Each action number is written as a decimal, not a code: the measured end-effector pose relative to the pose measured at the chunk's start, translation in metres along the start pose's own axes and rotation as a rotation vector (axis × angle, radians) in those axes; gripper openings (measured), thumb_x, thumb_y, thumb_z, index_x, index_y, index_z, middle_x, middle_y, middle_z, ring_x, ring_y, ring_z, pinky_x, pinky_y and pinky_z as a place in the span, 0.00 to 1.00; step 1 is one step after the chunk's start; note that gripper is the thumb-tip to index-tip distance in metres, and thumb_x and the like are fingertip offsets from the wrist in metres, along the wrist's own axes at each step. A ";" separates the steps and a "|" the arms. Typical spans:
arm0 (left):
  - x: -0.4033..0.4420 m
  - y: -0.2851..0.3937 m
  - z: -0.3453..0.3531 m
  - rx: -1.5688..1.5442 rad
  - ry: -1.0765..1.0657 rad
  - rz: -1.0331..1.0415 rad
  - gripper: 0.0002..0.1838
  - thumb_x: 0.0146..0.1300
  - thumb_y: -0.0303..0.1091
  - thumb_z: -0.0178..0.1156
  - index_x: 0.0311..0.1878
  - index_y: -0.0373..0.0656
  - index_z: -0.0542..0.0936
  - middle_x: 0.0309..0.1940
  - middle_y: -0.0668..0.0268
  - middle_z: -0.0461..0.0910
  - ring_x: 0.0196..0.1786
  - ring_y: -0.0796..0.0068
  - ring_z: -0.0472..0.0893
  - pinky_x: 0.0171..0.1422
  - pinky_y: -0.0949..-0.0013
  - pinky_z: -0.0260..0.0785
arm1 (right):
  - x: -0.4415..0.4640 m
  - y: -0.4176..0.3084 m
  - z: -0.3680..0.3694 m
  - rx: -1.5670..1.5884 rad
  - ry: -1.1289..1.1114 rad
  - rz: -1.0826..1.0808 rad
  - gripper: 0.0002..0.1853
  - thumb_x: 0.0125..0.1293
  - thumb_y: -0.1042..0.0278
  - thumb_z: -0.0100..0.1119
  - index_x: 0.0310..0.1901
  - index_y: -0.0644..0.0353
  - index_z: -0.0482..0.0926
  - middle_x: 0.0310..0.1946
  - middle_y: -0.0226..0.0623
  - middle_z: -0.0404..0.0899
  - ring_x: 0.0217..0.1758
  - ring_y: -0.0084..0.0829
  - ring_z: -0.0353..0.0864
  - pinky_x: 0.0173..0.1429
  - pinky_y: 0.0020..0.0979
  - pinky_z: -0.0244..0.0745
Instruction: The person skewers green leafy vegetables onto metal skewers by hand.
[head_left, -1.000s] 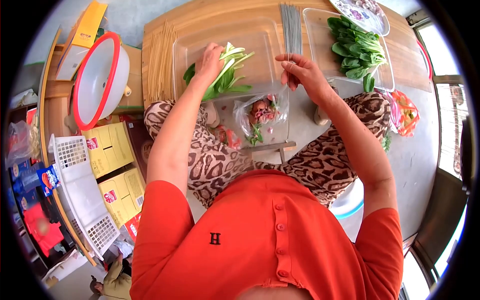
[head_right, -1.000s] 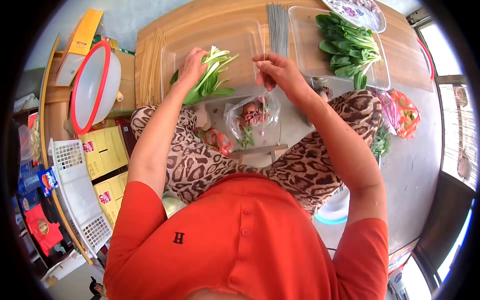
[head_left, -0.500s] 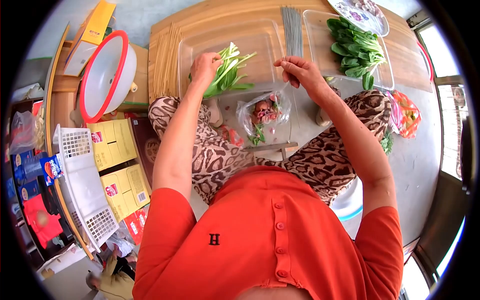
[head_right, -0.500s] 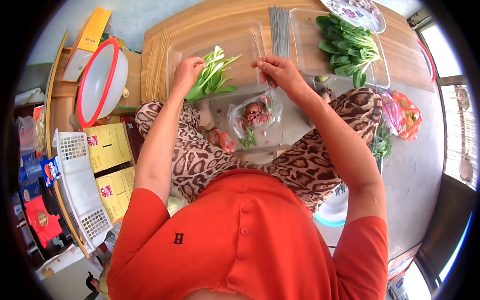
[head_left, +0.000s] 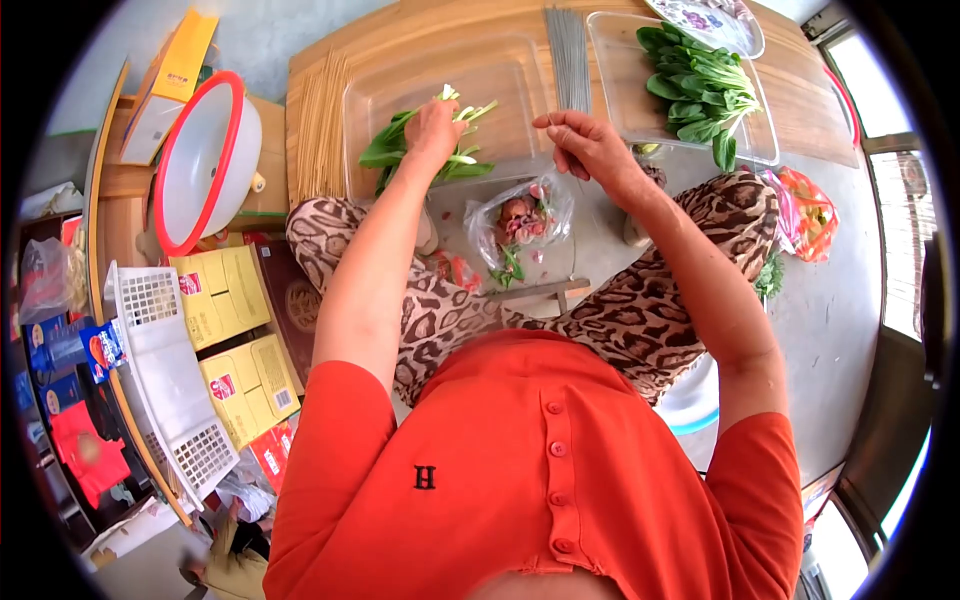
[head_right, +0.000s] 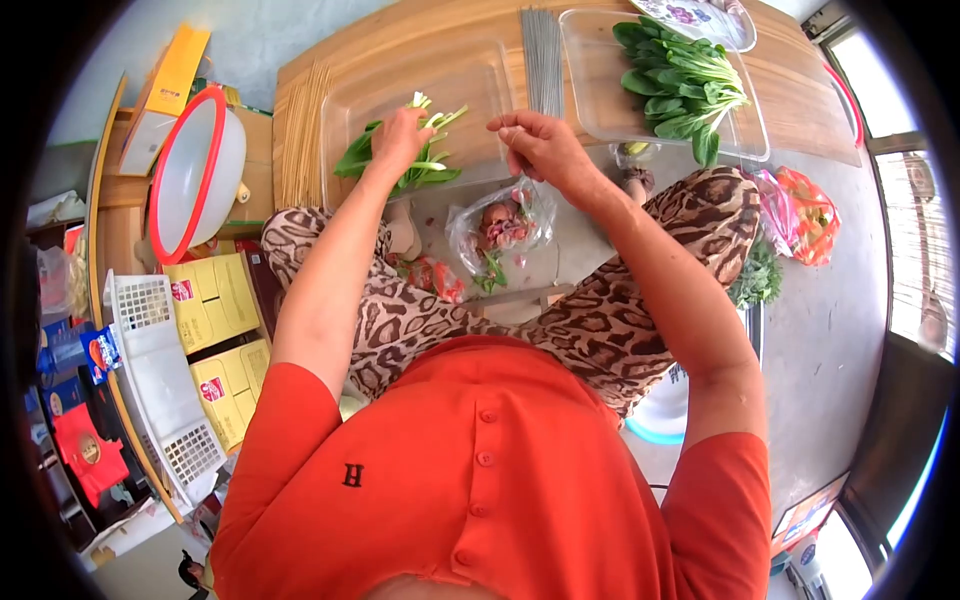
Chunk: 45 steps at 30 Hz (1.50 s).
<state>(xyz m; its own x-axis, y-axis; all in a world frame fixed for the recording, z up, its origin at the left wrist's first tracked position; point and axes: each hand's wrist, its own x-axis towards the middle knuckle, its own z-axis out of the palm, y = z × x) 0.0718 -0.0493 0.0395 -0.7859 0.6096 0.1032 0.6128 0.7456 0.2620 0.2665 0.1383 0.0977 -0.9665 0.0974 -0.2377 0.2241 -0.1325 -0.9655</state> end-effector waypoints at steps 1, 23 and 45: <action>0.003 0.003 0.005 0.059 -0.074 -0.027 0.09 0.56 0.36 0.65 0.40 0.46 0.83 0.36 0.56 0.81 0.44 0.51 0.81 0.46 0.53 0.73 | 0.000 0.003 -0.001 0.006 0.002 -0.006 0.15 0.74 0.64 0.46 0.56 0.58 0.76 0.20 0.24 0.70 0.19 0.13 0.62 0.24 0.17 0.58; -0.072 0.056 -0.174 -1.370 0.401 -0.299 0.11 0.69 0.32 0.55 0.49 0.37 0.80 0.35 0.60 0.84 0.27 0.82 0.76 0.32 0.77 0.69 | -0.027 -0.108 0.105 -0.143 -0.157 -0.279 0.15 0.69 0.70 0.49 0.54 0.60 0.78 0.14 0.23 0.64 0.17 0.14 0.61 0.23 0.23 0.60; -0.069 0.068 -0.161 -1.291 0.344 -0.219 0.12 0.68 0.32 0.56 0.49 0.34 0.79 0.35 0.60 0.84 0.26 0.82 0.76 0.30 0.78 0.68 | -0.031 -0.078 0.084 -0.054 -0.116 -0.224 0.15 0.71 0.68 0.48 0.55 0.60 0.77 0.13 0.20 0.63 0.16 0.13 0.61 0.20 0.22 0.59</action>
<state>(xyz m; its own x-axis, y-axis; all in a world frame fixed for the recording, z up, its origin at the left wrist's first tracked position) 0.1550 -0.0838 0.2044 -0.9539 0.2720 0.1266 0.1085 -0.0804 0.9908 0.2687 0.0624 0.1896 -1.0000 0.0039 -0.0063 0.0060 -0.0674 -0.9977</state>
